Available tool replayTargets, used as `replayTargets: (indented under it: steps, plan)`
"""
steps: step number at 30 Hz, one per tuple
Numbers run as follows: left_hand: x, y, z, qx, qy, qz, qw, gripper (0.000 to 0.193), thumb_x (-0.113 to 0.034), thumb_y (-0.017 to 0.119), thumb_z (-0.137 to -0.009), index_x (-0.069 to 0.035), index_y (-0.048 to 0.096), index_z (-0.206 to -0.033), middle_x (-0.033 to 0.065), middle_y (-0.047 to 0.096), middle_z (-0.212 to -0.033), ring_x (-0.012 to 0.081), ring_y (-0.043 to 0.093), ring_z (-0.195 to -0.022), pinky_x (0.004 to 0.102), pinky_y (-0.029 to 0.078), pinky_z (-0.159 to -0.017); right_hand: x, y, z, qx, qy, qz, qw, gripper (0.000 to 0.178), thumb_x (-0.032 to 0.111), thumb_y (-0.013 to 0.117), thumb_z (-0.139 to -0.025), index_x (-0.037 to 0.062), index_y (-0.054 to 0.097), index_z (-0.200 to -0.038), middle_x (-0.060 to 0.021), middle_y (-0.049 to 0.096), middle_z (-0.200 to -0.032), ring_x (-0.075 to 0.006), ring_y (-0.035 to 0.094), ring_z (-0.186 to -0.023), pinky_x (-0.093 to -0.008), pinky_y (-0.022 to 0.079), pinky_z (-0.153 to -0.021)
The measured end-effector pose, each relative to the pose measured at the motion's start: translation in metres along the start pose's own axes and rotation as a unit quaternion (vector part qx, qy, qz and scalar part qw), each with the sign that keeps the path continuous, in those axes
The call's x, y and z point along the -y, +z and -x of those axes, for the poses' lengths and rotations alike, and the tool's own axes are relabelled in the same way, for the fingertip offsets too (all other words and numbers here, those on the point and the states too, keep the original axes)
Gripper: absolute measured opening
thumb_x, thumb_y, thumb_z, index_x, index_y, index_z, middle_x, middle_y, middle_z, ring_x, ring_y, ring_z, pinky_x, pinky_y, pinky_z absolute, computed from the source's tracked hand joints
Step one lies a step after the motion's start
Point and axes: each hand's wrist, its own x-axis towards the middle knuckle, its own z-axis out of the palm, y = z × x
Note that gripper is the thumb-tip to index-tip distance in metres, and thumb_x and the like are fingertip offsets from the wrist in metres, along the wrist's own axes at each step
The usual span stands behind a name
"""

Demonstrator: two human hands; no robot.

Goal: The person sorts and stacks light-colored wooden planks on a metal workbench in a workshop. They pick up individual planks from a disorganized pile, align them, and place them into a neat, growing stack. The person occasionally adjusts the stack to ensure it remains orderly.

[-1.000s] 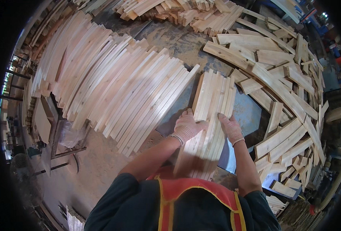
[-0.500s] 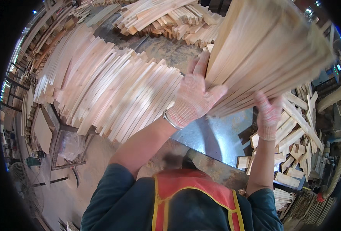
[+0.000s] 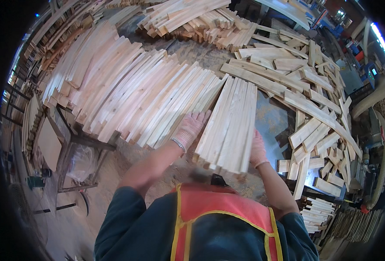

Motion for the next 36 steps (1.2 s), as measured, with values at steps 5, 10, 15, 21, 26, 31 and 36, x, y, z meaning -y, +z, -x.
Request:
replayTargets:
  steps: [5,10,15,21,26,31,36]
  plan:
    - [0.006,-0.031,0.014,0.174,0.017,0.090,0.981,0.058,-0.015,0.052,-0.099,-0.005,0.046,-0.155,0.0147,0.054,-0.151,0.0278,0.052,-0.139,0.0418,0.040,-0.115,0.022,0.010,-0.022,0.143,0.007,0.132,0.981,0.060,0.016,0.058,-0.093,-0.0010,0.046,-0.150,-0.0259,0.058,-0.143,-0.0422,0.058,-0.133,-0.0491,0.049,-0.112]
    - [0.016,0.007,0.096,-0.170,-0.215,0.199,0.941,0.065,-0.027,0.068,-0.093,-0.013,0.051,-0.154,0.0110,0.057,-0.146,0.0245,0.056,-0.132,0.0378,0.046,-0.109,-0.006,0.010,-0.012,0.043,0.236,-0.463,0.853,0.066,0.012,0.067,-0.092,-0.0002,0.048,-0.154,-0.0182,0.062,-0.144,-0.0324,0.063,-0.127,-0.0431,0.050,-0.109]
    - [0.007,0.075,0.185,-0.382,-0.633,0.456,0.496,0.055,-0.046,0.078,-0.092,-0.012,0.065,-0.132,0.0068,0.062,-0.125,0.0198,0.060,-0.118,0.0373,0.053,-0.093,0.050,-0.019,-0.001,0.207,0.078,-0.593,0.775,0.085,0.016,0.071,-0.094,-0.0042,0.029,-0.165,-0.0177,0.055,-0.153,-0.0269,0.055,-0.138,-0.0372,0.041,-0.118]
    - [-0.016,0.093,0.135,-0.302,-0.587,0.748,0.060,0.039,-0.051,0.073,-0.095,-0.017,0.066,-0.111,-0.0048,0.060,-0.088,0.0110,0.054,-0.074,0.0325,0.045,-0.063,0.002,0.011,-0.016,0.097,0.182,-0.581,0.787,0.089,0.024,0.074,-0.096,-0.0049,0.025,-0.165,-0.0171,0.058,-0.148,-0.0230,0.056,-0.133,-0.0349,0.043,-0.115]
    - [-0.086,0.092,0.168,0.001,-0.502,0.792,0.348,0.035,-0.039,0.070,-0.098,-0.011,0.067,-0.118,0.0053,0.069,-0.113,0.0187,0.065,-0.103,0.0386,0.055,-0.089,-0.022,-0.015,-0.040,0.080,0.164,-0.555,0.811,0.079,0.026,0.076,-0.095,-0.0003,0.038,-0.160,-0.0142,0.063,-0.141,-0.0216,0.059,-0.126,-0.0345,0.046,-0.110]
    - [-0.065,0.057,0.111,0.058,-0.424,0.822,0.376,0.057,-0.021,0.072,-0.097,-0.010,0.049,-0.148,0.0120,0.063,-0.135,0.0221,0.064,-0.121,0.0386,0.054,-0.099,-0.079,-0.044,-0.074,0.189,0.209,-0.447,0.849,0.070,0.051,0.067,-0.100,0.0005,0.055,-0.147,-0.0133,0.074,-0.117,-0.0206,0.070,-0.099,-0.0364,0.056,-0.087]
    - [-0.052,0.079,0.043,0.040,-0.312,0.886,0.339,0.100,-0.011,0.080,-0.091,-0.013,0.019,-0.171,0.0179,0.050,-0.154,0.0263,0.059,-0.131,0.0373,0.047,-0.113,-0.080,-0.046,-0.105,0.284,0.156,-0.209,0.923,0.082,0.066,0.068,-0.093,0.0007,0.060,-0.142,-0.0182,0.077,-0.100,-0.0304,0.074,-0.095,-0.0423,0.055,-0.087]
